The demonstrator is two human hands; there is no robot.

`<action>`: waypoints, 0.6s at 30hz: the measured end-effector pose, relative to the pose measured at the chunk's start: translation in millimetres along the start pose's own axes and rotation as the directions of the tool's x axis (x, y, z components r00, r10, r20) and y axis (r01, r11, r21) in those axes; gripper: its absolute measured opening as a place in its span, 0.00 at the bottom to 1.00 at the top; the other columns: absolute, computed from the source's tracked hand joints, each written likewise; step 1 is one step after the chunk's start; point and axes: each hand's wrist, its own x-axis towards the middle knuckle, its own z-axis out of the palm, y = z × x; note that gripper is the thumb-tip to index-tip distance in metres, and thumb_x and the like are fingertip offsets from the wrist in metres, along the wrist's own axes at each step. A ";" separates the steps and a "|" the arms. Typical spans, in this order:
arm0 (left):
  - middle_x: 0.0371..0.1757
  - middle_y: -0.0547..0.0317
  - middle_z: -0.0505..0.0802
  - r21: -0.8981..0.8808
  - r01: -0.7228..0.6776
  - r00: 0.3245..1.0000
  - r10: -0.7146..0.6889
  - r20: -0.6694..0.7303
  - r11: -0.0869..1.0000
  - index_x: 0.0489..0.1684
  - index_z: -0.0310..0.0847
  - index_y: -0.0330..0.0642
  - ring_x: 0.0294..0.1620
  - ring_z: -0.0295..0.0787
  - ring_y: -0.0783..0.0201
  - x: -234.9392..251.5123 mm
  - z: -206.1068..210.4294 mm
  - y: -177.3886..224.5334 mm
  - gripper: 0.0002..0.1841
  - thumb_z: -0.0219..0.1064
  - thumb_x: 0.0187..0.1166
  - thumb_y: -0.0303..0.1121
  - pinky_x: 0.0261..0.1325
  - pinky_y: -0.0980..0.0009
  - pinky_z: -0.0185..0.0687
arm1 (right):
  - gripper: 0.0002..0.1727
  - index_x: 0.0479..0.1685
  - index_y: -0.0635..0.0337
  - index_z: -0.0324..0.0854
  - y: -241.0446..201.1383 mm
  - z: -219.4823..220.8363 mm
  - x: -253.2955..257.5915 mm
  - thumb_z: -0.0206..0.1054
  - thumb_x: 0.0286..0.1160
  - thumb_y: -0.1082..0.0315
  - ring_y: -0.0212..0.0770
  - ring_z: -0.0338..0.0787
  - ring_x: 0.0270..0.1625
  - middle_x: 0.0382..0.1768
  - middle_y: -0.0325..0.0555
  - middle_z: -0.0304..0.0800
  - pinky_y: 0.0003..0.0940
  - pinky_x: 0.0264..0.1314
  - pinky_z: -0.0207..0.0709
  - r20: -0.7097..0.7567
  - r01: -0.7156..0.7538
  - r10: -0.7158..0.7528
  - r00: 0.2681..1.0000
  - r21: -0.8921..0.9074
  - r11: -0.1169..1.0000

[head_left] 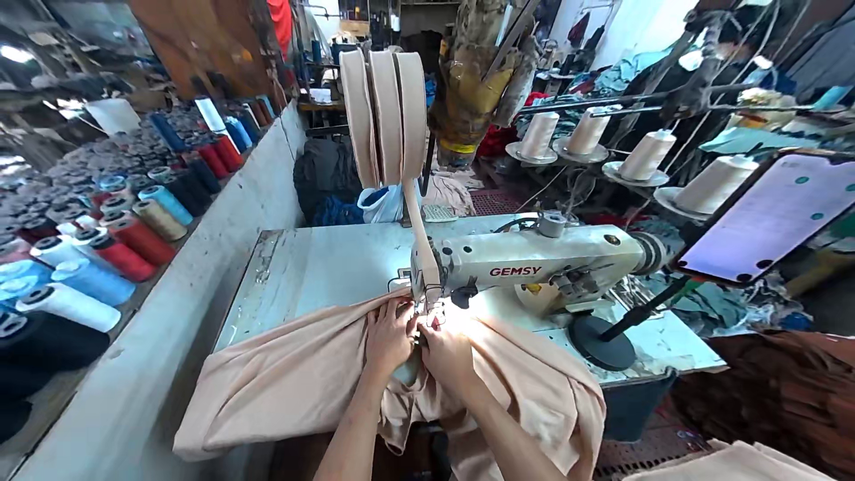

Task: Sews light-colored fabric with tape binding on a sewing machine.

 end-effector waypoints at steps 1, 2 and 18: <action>0.90 0.63 0.69 0.008 -0.014 1.000 0.014 0.007 1.000 0.83 0.74 0.68 0.90 0.61 0.51 -6.4 1.1 -0.4 0.27 0.61 0.81 0.44 0.87 0.40 0.52 | 0.23 0.64 0.43 0.90 1.9 5.5 -4.0 0.67 0.67 0.62 0.58 0.95 0.45 0.47 0.55 0.95 0.55 0.40 0.84 -0.061 0.023 -0.024 0.998 -0.019 1.000; 0.91 0.63 0.68 0.007 -0.023 1.000 0.023 0.015 1.000 0.85 0.71 0.72 0.90 0.59 0.51 -14.8 2.9 -0.6 0.29 0.61 0.79 0.43 0.88 0.41 0.49 | 0.25 0.66 0.41 0.89 3.9 9.0 -7.3 0.68 0.65 0.62 0.58 0.94 0.46 0.52 0.56 0.94 0.55 0.40 0.84 -0.082 0.037 -0.039 0.996 -0.029 0.999; 0.89 0.58 0.72 -0.024 -0.069 0.998 0.069 0.013 0.997 0.77 0.80 0.64 0.89 0.61 0.44 -59.7 9.4 11.3 0.22 0.54 0.86 0.40 0.84 0.32 0.48 | 0.20 0.67 0.47 0.88 -0.5 -38.4 -14.9 0.66 0.78 0.58 0.57 0.91 0.60 0.65 0.54 0.88 0.62 0.60 0.83 0.252 -0.133 0.071 0.965 0.240 0.962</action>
